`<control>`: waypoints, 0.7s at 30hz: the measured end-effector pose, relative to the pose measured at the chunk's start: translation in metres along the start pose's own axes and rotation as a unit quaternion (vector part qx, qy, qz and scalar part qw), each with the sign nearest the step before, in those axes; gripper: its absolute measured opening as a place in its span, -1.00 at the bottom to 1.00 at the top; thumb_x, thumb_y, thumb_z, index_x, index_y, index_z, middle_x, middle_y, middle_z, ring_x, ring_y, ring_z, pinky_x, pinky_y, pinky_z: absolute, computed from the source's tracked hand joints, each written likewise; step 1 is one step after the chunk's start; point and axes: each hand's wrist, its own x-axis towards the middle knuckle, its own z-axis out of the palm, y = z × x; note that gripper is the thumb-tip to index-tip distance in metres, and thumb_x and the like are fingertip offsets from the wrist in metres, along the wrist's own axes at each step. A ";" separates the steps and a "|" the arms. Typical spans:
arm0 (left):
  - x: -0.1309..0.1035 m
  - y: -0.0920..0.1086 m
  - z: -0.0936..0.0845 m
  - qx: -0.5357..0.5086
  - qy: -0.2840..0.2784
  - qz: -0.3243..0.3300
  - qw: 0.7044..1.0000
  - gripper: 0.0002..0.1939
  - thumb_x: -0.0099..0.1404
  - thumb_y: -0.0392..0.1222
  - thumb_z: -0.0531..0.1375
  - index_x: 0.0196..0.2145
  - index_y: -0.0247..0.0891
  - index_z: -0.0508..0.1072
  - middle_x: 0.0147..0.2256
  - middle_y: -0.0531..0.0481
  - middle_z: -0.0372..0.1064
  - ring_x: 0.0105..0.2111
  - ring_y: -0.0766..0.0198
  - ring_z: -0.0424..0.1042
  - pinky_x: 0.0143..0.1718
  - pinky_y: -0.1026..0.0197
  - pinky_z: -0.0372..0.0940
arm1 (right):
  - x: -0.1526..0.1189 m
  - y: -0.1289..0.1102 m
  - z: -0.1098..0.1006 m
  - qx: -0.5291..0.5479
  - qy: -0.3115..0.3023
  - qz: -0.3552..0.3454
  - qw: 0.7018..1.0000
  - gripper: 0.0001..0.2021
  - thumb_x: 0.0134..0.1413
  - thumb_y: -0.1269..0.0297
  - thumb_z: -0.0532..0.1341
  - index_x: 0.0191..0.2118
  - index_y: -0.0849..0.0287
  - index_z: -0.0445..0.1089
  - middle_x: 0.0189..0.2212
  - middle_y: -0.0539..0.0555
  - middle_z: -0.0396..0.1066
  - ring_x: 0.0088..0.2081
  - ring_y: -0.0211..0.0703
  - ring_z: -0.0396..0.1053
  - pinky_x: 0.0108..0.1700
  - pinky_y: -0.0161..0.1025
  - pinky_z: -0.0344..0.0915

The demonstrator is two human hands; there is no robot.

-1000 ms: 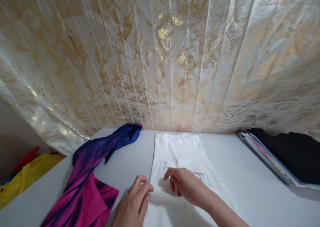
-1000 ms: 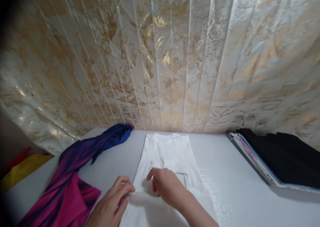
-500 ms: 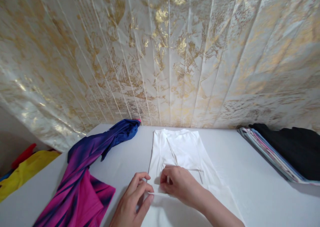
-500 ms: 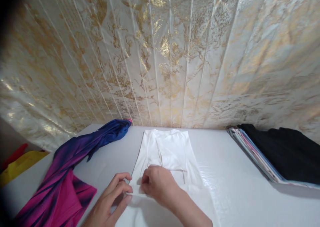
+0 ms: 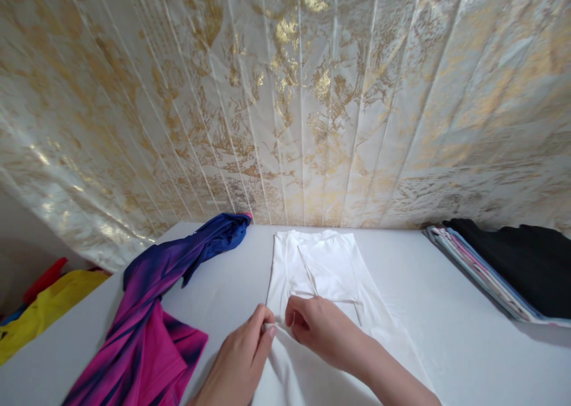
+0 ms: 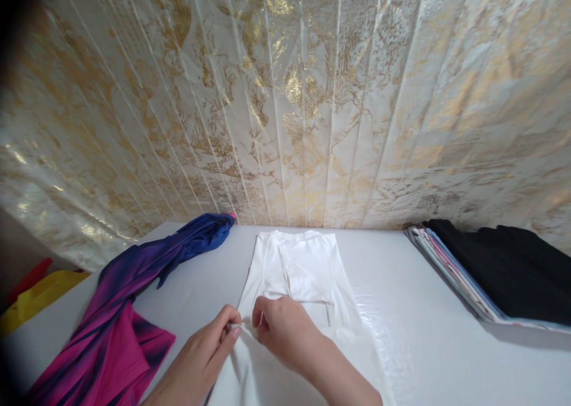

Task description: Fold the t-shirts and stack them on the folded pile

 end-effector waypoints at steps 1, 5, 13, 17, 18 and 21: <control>0.002 0.000 0.001 0.025 0.002 -0.001 1.000 -0.80 0.42 -0.16 -0.17 -0.25 -0.14 0.21 -0.45 0.10 0.31 -0.44 0.25 0.40 -0.40 0.31 0.18 | 0.001 0.002 0.001 -0.006 0.000 0.004 1.000 -0.75 -0.05 0.54 0.12 -0.30 0.15 0.47 -0.51 0.00 0.47 -0.48 -0.28 0.33 -0.45 -0.41 0.02; 0.010 0.001 0.005 0.095 -0.007 -0.009 0.995 -0.79 0.39 -0.29 -0.16 -0.19 -0.13 0.23 -0.35 0.05 0.42 -0.33 0.21 0.48 -0.34 0.29 0.21 | 0.002 0.005 0.003 0.004 0.006 0.007 1.000 -0.78 0.08 0.47 0.08 -0.29 0.16 0.47 -0.43 0.05 0.51 -0.41 -0.24 0.40 -0.42 -0.39 0.05; 0.002 -0.003 0.005 0.053 0.007 0.006 0.999 -0.61 0.30 -0.21 0.01 0.09 -0.17 0.16 -0.05 -0.11 0.35 -0.06 0.14 0.43 -0.14 0.20 0.32 | 0.005 0.004 0.013 0.003 0.003 0.023 1.000 -0.73 -0.07 0.40 0.20 -0.19 0.05 0.46 -0.39 -0.01 0.53 -0.38 -0.21 0.41 -0.41 -0.38 0.05; -0.014 -0.015 0.015 0.060 0.026 0.025 0.997 -0.28 0.11 -0.29 0.14 0.21 -0.23 0.00 0.11 -0.22 0.21 0.09 0.09 0.31 -0.01 0.17 0.29 | 0.006 0.005 0.014 0.015 0.007 0.016 1.000 -0.75 -0.06 0.44 0.15 -0.24 0.08 0.46 -0.40 -0.01 0.51 -0.38 -0.23 0.39 -0.40 -0.39 0.07; -0.017 -0.018 0.018 0.063 0.032 0.028 0.997 -0.29 0.12 -0.31 0.12 0.21 -0.23 -0.01 0.10 -0.22 0.23 0.08 0.11 0.33 -0.01 0.18 0.29 | 0.006 0.005 0.013 0.018 0.008 0.014 1.000 -0.76 -0.06 0.45 0.15 -0.25 0.09 0.46 -0.41 -0.01 0.50 -0.39 -0.24 0.39 -0.41 -0.39 0.06; -0.023 -0.023 0.026 0.077 0.053 0.021 0.995 -0.40 0.24 -0.33 0.02 0.22 -0.22 -0.04 -0.03 -0.16 0.38 -0.05 0.18 0.45 -0.12 0.26 0.33 | 0.005 0.006 0.013 0.012 0.012 0.006 1.000 -0.79 -0.05 0.45 0.14 -0.27 0.11 0.44 -0.43 -0.01 0.49 -0.40 -0.25 0.37 -0.42 -0.39 0.04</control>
